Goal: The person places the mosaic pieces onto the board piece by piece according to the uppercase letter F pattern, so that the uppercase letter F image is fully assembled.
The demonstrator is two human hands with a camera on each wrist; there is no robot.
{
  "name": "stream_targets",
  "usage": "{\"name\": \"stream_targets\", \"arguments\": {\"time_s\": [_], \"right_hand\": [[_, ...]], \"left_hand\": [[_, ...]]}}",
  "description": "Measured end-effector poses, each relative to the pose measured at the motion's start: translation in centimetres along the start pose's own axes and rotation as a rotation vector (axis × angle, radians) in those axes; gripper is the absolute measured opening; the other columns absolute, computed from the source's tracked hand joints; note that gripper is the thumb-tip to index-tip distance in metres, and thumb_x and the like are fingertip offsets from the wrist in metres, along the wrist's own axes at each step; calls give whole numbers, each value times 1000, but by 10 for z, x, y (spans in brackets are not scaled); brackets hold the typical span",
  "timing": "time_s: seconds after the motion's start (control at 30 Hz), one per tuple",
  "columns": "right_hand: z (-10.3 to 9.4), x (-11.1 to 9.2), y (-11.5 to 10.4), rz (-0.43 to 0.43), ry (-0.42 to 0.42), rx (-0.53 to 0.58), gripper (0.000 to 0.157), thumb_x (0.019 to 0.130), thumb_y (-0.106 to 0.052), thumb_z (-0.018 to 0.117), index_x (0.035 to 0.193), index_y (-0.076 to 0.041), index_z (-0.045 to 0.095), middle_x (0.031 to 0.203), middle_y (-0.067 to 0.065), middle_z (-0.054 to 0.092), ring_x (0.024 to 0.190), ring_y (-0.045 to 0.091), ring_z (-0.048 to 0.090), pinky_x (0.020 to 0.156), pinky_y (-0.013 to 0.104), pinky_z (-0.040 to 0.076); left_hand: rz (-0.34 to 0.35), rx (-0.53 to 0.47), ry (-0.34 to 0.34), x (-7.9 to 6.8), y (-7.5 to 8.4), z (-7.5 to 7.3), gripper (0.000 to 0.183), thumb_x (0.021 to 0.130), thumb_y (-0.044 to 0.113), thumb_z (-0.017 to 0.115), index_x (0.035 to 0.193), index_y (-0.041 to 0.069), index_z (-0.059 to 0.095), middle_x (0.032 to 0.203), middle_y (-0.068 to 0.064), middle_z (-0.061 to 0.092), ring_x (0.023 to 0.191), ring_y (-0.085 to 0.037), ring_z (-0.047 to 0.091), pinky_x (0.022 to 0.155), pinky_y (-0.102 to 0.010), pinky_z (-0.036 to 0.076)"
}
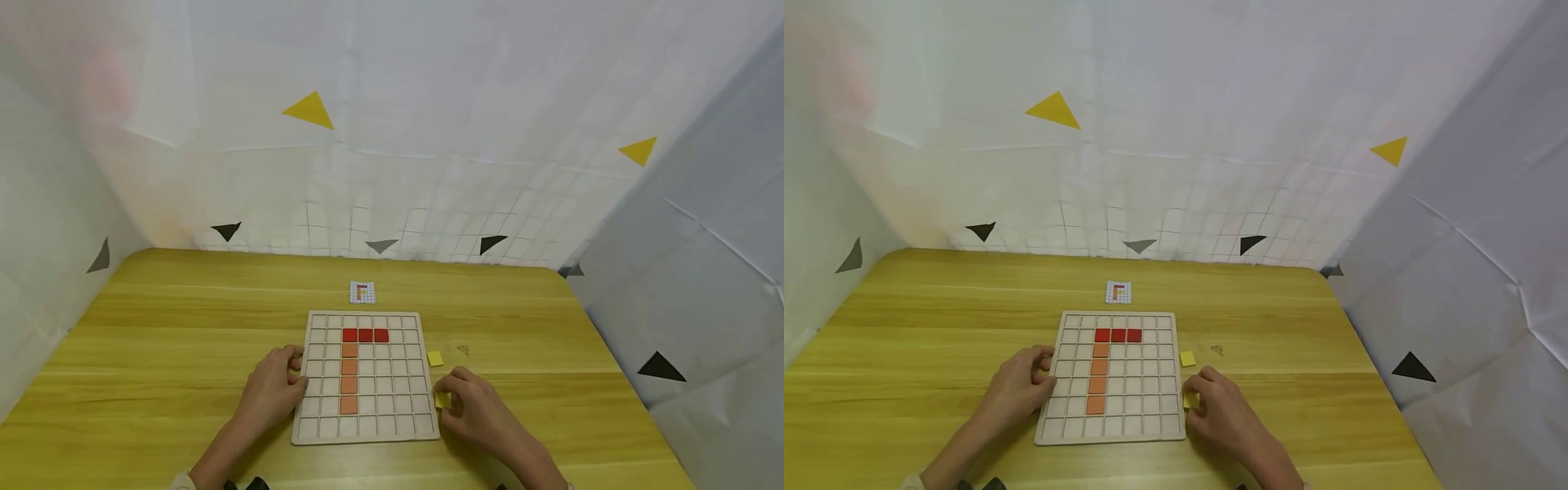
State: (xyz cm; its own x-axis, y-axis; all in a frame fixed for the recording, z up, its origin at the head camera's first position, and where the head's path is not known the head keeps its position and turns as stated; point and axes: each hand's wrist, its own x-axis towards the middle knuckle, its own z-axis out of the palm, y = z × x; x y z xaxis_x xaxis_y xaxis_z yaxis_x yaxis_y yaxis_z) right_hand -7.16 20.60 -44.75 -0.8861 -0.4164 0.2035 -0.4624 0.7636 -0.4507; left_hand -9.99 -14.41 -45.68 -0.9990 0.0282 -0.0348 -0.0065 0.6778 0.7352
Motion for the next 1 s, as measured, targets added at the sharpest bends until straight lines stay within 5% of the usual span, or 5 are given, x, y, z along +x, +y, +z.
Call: {"name": "stream_targets", "arguments": {"time_s": [1.0], "right_hand": [[9,19,-19,13,-65,71,27,76,-3,76,100,-13,72,90,-8,54,73,11,52,62,21,46]], "left_hand": [[17,-10,8,1,-1,0,43,81,3,72,123,-4,62,94,-3,57,78,-15,58,68,-34,47]]}}
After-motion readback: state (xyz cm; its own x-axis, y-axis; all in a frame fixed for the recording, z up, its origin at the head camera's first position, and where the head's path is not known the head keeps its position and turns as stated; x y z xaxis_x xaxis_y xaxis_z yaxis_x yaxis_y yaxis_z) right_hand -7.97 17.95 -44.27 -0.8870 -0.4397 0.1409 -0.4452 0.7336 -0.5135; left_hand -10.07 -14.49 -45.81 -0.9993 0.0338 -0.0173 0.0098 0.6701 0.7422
